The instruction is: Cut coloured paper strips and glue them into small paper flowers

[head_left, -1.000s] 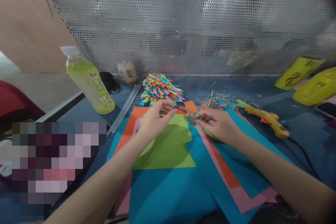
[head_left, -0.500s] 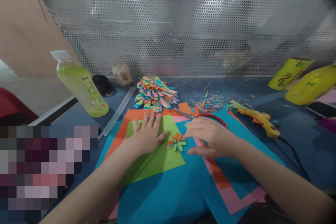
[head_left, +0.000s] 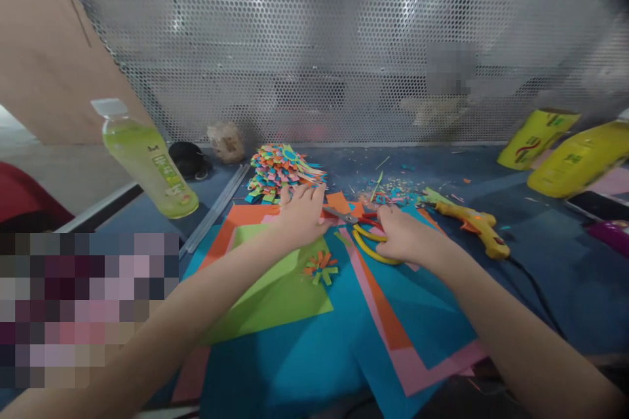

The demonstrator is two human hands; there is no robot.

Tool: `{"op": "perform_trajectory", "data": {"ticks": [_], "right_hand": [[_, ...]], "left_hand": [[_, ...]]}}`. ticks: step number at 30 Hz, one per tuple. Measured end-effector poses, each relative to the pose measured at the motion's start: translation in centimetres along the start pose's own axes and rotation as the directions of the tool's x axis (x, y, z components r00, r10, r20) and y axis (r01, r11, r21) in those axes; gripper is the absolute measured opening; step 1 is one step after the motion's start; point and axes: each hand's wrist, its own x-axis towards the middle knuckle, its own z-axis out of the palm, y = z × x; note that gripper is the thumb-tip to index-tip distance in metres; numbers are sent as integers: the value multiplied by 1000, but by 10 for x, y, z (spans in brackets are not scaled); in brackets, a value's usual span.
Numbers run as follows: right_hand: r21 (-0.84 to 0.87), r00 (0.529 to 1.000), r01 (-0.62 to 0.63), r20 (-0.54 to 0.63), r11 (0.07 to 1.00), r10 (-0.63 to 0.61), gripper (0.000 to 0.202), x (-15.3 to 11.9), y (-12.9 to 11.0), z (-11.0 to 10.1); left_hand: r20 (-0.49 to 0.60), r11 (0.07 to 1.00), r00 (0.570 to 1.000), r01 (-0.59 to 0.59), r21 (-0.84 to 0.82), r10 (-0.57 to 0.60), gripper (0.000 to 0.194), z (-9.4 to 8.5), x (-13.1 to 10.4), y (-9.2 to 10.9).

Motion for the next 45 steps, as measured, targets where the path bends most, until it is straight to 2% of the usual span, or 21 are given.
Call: {"op": "perform_trajectory", "data": {"ticks": [3, 6, 9, 12, 14, 16, 20, 25, 30, 33, 35, 39, 45], "right_hand": [[57, 999, -17, 28, 998, 16, 21, 1, 3, -4], [124, 999, -34, 25, 992, 31, 13, 2, 8, -11], [196, 996, -84, 14, 977, 83, 22, 2, 13, -22], [291, 982, -170, -34, 941, 188, 22, 4, 19, -29], [376, 958, -221, -87, 900, 272, 19, 8, 24, -29], [467, 926, -243, -151, 851, 347, 17, 12, 28, -27], [604, 869, -201, -254, 771, 425, 19, 18, 33, -23], [705, 872, -119, -262, 700, 413, 21, 18, 29, -19], [777, 875, -93, -235, 623, 424, 22, 18, 25, -17], [825, 877, -88, -202, 558, 437, 25, 19, 26, -20], [857, 884, -74, -180, 510, 431, 30, 19, 24, -22], [909, 915, -15, -156, 417, 373, 43, 15, 11, -22], [952, 979, -4, -60, 307, 197, 49, 6, -16, -11]], "left_hand": [[-39, 999, 998, 43, -13, -43, 87, 1, 6, 1], [-143, 992, 982, 113, -60, -121, 104, 5, 5, 0], [-207, 977, 957, 181, -111, -201, 110, 11, 1, 1], [-188, 965, 954, 205, -161, -234, 111, 15, 2, 1], [-157, 964, 968, 161, -211, -196, 110, 18, 7, 1], [-122, 967, 988, 65, -246, -98, 107, 19, 13, 1], [-52, 965, 995, -99, -244, 89, 97, 23, 23, -2], [-41, 956, 991, -131, -261, 124, 81, 27, 27, -2], [-115, 901, 989, -128, -414, 88, 64, 21, 24, 0], [-150, 812, 989, -73, -579, -18, 52, 10, 22, 0], [-135, 706, 987, -34, -707, -87, 42, 3, 19, 1], [-52, 459, 985, 31, -888, -166, 37, -5, 6, 8], [112, 121, 962, 146, -982, -248, 35, -3, -24, 20]]}}
